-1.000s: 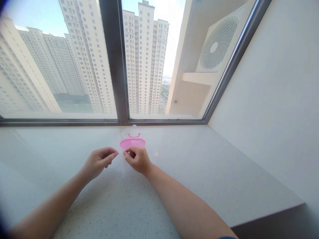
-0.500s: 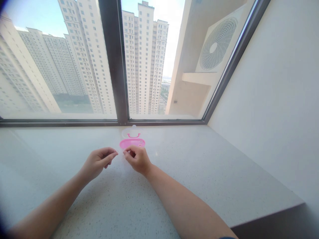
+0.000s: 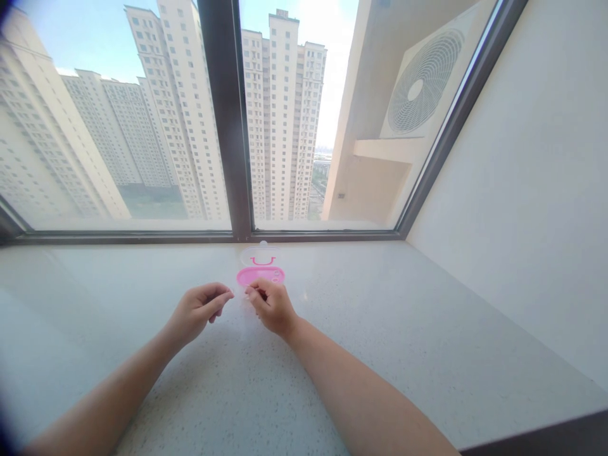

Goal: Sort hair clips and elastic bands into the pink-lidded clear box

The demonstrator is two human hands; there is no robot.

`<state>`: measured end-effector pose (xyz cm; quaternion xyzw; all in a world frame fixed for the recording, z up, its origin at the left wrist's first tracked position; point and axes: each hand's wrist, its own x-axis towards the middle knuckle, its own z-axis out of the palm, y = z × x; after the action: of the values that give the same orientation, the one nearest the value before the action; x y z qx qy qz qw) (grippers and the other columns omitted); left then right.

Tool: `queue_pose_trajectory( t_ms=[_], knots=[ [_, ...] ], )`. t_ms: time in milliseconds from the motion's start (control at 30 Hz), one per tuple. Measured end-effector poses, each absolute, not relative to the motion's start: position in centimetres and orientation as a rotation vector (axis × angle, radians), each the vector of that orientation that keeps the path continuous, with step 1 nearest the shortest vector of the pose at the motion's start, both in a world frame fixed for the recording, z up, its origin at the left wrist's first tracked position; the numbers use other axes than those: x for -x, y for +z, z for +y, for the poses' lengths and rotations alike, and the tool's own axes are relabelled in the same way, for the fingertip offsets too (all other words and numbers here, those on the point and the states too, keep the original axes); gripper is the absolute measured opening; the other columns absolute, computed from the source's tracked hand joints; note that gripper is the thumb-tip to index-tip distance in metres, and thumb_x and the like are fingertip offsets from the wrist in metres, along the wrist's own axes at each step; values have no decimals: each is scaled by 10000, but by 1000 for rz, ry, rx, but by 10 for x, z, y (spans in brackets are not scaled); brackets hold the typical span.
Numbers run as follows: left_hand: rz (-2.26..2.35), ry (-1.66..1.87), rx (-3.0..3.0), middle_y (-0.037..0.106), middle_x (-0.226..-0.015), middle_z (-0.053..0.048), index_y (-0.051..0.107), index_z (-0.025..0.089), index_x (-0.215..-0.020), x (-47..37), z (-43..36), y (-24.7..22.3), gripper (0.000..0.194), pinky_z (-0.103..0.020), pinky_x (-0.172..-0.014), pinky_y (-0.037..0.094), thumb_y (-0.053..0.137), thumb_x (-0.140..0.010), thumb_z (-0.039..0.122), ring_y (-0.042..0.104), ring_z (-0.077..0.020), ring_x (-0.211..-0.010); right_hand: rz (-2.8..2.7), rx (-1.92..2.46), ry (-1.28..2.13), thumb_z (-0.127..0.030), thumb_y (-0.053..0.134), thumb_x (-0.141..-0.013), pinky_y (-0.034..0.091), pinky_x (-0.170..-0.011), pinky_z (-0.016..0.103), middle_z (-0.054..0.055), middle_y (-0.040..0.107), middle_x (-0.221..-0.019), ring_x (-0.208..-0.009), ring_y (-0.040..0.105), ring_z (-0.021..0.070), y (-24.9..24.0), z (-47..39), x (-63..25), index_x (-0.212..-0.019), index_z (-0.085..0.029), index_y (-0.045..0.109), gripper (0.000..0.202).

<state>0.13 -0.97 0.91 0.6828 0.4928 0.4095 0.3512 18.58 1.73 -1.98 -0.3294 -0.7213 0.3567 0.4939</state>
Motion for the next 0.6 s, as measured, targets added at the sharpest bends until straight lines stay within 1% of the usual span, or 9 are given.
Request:
queue_pose_trajectory(
  t_ms=[433, 600],
  knots=[
    [1273, 1065, -1755, 477, -508, 41, 606, 150, -741, -1, -9, 7, 253, -201, -446, 341, 528, -819, 377, 419, -92, -451, -1734, 790, 887, -284, 437, -880, 346, -423, 168, -65, 428, -440, -376, 409, 67, -21, 17, -186, -792, -147, 565, 207],
    [1275, 1062, -1752, 477, -511, 40, 604, 150, -742, -1, -9, 8, 256, -201, -448, 344, 524, -820, 381, 417, -93, -452, -1749, 803, 879, -255, 443, -867, 349, -428, 167, -63, 437, -447, -383, 418, 67, -20, 16, -187, -786, -144, 570, 187]
  ],
)
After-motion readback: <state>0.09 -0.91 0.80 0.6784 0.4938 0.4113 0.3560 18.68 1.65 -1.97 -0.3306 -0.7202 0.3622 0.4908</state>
